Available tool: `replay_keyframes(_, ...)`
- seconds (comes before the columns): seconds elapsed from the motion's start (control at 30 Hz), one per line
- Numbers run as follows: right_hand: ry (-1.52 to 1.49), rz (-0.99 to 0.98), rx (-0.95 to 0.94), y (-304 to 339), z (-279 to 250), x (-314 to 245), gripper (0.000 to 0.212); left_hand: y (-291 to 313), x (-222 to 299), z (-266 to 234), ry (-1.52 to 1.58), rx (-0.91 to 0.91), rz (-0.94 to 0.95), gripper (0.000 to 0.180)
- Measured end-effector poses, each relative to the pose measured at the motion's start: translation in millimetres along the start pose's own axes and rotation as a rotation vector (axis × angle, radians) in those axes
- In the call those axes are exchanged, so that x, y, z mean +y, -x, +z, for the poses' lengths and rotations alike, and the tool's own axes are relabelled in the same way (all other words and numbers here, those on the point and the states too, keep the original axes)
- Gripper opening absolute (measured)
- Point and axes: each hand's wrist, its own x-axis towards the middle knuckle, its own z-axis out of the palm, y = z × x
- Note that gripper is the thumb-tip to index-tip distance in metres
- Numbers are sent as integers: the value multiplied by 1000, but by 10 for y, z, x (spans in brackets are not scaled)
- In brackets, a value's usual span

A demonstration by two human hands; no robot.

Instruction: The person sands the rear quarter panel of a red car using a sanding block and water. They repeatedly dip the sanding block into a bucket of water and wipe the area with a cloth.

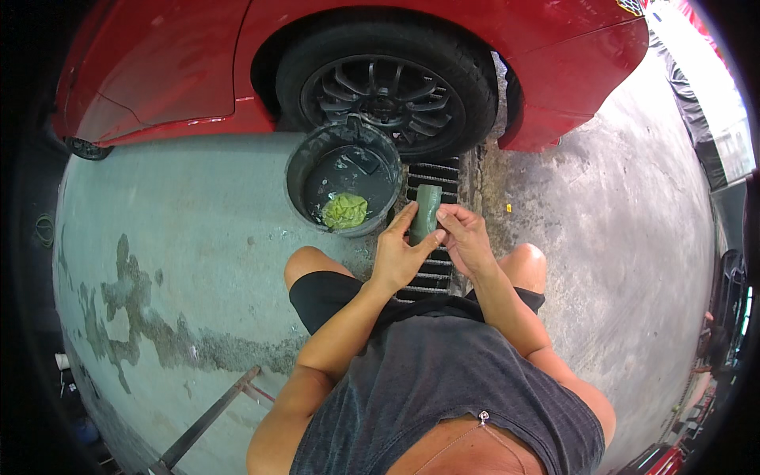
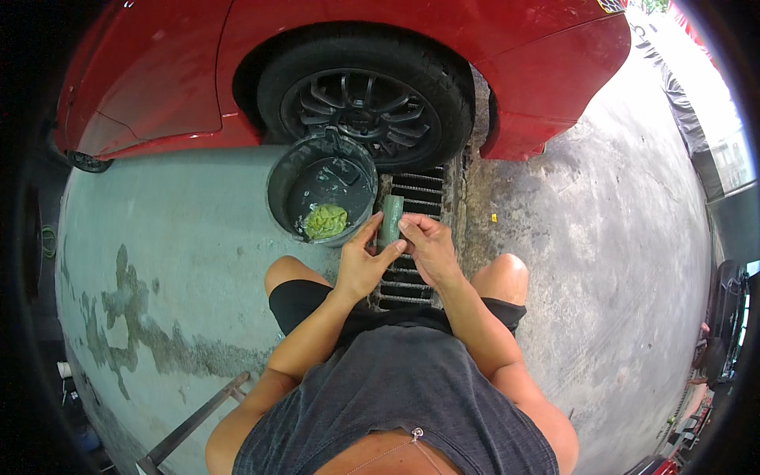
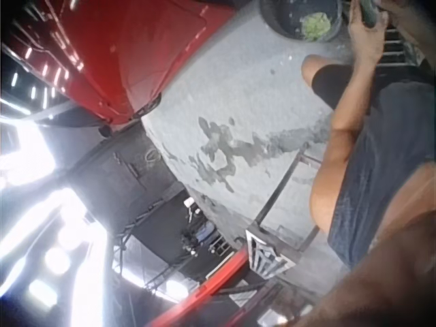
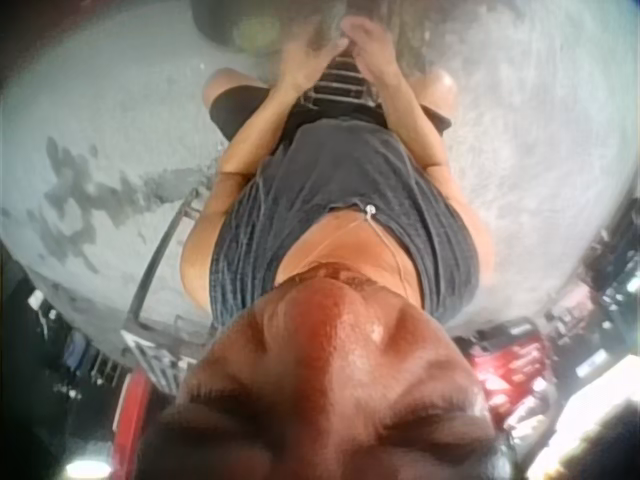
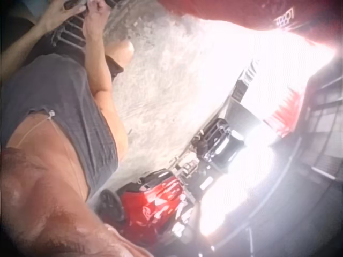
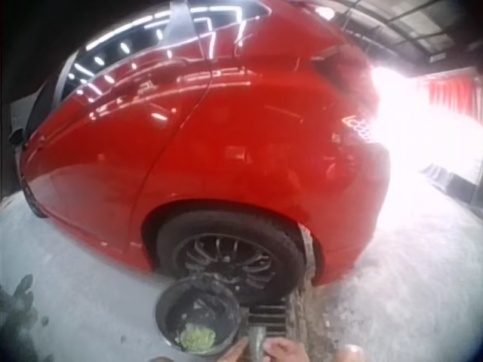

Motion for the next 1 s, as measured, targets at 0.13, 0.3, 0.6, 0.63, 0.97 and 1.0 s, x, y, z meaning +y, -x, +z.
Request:
replay_keyframes(0.13,36,18,-14,24,45,-15,20,9,-90,13,219,-122,-48,69)
replay_keyframes(0.3,101,-17,21,72,101,-58,18,31,-152,65,482,-227,-182,49)
replay_keyframes(0.6,289,15,-3,1,-18,14,18,-5,-326,168,544,-208,-130,35)
replay_keyframes(0.63,250,21,-25,10,-32,-8,19,-14,-328,174,553,-226,-140,35)
replay_keyframes(0.97,360,20,58,22,-139,24,21,-43,-365,252,449,-228,-166,36)
replay_keyframes(1.0,367,9,61,6,-159,38,21,-61,-380,269,463,-231,-182,36)
